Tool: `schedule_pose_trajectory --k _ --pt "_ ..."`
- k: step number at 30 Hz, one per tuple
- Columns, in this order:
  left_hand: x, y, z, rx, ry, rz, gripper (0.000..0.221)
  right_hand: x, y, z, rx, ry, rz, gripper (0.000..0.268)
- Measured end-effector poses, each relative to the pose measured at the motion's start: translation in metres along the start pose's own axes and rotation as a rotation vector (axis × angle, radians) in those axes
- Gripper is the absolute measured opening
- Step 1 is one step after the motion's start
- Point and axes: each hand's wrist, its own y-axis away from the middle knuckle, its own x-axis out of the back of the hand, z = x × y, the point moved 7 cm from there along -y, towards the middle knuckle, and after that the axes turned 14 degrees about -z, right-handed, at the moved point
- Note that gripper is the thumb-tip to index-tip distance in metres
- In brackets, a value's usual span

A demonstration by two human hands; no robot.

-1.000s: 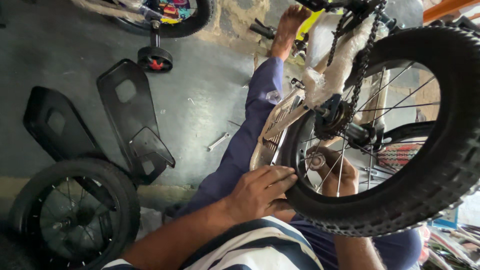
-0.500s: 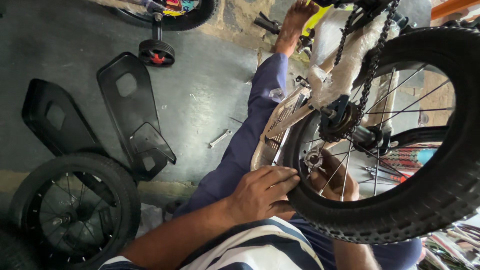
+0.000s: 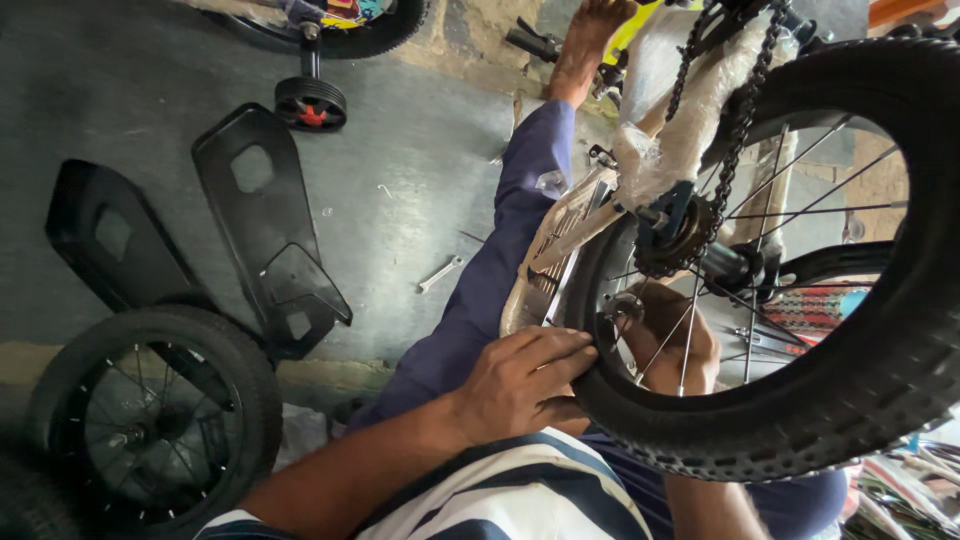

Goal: The person assembles a bicycle wheel and attaches components like a training wheel and chain by hand and using tools.

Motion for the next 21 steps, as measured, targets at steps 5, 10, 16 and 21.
schedule_pose_trajectory --k 5,10,16,21 --pt "0.004 -0.003 0.001 0.000 0.004 -0.013 0.057 0.008 -0.015 0.001 -0.022 -0.211 -0.207 0.027" --pt "0.003 -0.001 0.004 0.024 0.023 -0.020 0.057 0.015 -0.001 -0.013 -0.127 -0.031 -0.039 0.034" --pt "0.000 -0.003 0.003 0.004 0.004 0.015 0.055 0.010 0.007 -0.010 -0.313 0.073 0.045 0.039" --pt "0.001 -0.001 0.005 0.027 0.022 0.009 0.056 0.004 0.006 -0.028 0.043 0.224 0.005 0.034"
